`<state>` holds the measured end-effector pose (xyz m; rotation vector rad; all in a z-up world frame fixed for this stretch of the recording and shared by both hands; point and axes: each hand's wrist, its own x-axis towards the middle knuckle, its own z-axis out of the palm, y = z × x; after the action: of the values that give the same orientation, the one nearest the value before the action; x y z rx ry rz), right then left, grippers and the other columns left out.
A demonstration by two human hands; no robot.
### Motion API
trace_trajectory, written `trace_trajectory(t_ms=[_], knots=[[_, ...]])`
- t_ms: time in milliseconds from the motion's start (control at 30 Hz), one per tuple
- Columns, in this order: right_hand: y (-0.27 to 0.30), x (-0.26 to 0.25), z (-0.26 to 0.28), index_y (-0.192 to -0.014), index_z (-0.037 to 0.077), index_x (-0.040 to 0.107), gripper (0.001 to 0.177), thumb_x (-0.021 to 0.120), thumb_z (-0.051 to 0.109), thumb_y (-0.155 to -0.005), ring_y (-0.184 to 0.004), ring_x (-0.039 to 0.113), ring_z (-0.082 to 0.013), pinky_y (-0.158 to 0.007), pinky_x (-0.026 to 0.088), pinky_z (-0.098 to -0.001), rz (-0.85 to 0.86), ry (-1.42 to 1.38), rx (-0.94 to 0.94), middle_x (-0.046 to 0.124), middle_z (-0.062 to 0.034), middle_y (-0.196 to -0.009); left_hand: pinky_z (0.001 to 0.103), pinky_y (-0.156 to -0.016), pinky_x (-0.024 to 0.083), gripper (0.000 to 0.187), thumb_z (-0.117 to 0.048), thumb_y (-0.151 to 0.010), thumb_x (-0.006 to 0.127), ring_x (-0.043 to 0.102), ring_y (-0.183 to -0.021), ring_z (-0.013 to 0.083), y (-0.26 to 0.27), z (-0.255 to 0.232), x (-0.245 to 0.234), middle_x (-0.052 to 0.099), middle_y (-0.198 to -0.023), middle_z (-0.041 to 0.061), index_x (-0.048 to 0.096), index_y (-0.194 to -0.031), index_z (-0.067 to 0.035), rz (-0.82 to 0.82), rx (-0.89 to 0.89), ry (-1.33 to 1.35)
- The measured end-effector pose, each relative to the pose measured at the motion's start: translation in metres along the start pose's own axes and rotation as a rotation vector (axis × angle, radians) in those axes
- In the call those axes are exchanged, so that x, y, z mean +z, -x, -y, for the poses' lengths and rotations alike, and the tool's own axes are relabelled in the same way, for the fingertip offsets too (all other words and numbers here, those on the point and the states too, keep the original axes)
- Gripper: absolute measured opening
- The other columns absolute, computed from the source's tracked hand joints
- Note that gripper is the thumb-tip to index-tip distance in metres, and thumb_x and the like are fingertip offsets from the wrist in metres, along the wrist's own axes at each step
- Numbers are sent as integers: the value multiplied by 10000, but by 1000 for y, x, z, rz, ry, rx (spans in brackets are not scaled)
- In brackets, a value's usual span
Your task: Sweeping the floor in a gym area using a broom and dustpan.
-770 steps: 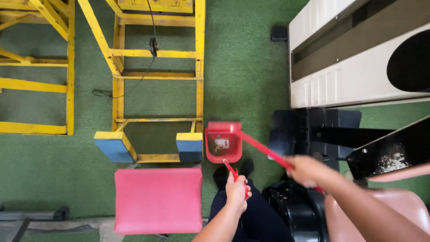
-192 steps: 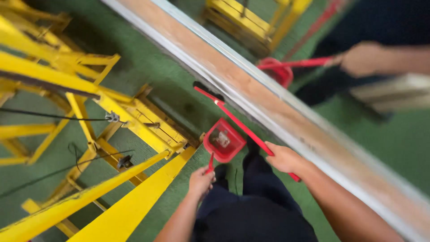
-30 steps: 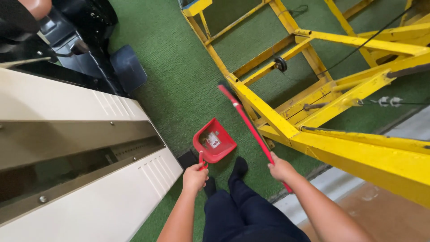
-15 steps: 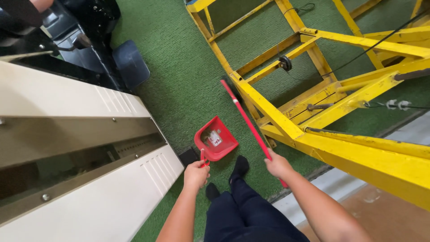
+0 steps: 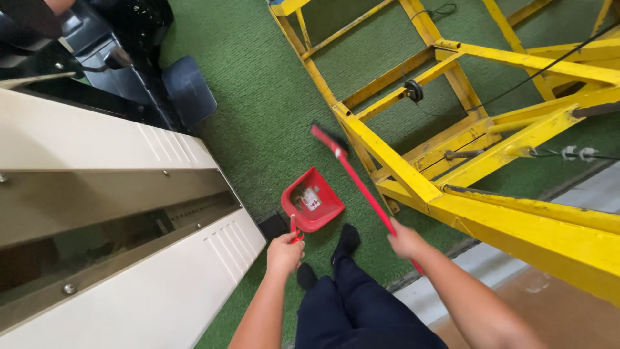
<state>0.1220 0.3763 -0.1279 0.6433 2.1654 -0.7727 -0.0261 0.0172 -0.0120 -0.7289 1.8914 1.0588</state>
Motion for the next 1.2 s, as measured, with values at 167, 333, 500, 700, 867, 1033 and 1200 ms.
trace_trajectory(t_ms=[167,333,500,700,867,1033,1200], knots=[[116,-51,48,-1595,320,323,698,583,346,-947,-980,752,-388,-886,591,-450,156,-55,154,721,-223,-1151,310,-440,501,448,-164,-851,715,638,-481,130,19,-21,-3,727,-701,70,712,-1298,-130,-2,-12,-15],[52,-28,21,-1594,300,312,727,615,349,-936,-987,703,-385,-878,557,-441,25,-3,60,715,-253,-1116,333,-431,451,469,-155,-846,704,598,-457,171,22,-31,-1,707,-692,92,690,-1314,-160,-5,-74,-8],[53,-77,110,-1590,260,355,697,612,306,-944,-942,756,-405,-853,594,-459,90,-117,146,714,-229,-1172,317,-414,455,463,-176,-852,706,599,-452,163,15,-22,3,702,-674,69,691,-1313,-139,13,-31,-41],[73,-27,47,-1563,306,384,698,651,337,-919,-1102,696,-363,-959,549,-428,67,-64,-53,695,-227,-1210,317,-412,442,441,-184,-858,690,582,-451,158,21,-26,-2,682,-667,67,720,-1296,-142,24,-51,-23],[57,-37,80,-1604,262,326,729,627,312,-942,-1103,692,-405,-971,544,-448,33,-36,100,687,-251,-1243,323,-409,450,472,-161,-842,696,595,-448,165,15,-24,-4,692,-664,71,697,-1314,-143,12,-21,-13],[34,-22,41,-1566,167,322,737,656,285,-919,-1093,679,-361,-944,537,-413,68,-131,27,661,-242,-1260,315,-412,449,461,-157,-853,684,589,-445,162,14,-29,4,686,-663,72,702,-1313,-139,36,6,-19],[75,-54,45,-1561,233,384,706,659,312,-915,-1110,723,-317,-960,551,-389,136,-157,5,699,-203,-1277,321,-417,438,491,-128,-847,692,573,-451,170,16,-32,-2,675,-661,77,675,-1338,-129,12,-54,13]])
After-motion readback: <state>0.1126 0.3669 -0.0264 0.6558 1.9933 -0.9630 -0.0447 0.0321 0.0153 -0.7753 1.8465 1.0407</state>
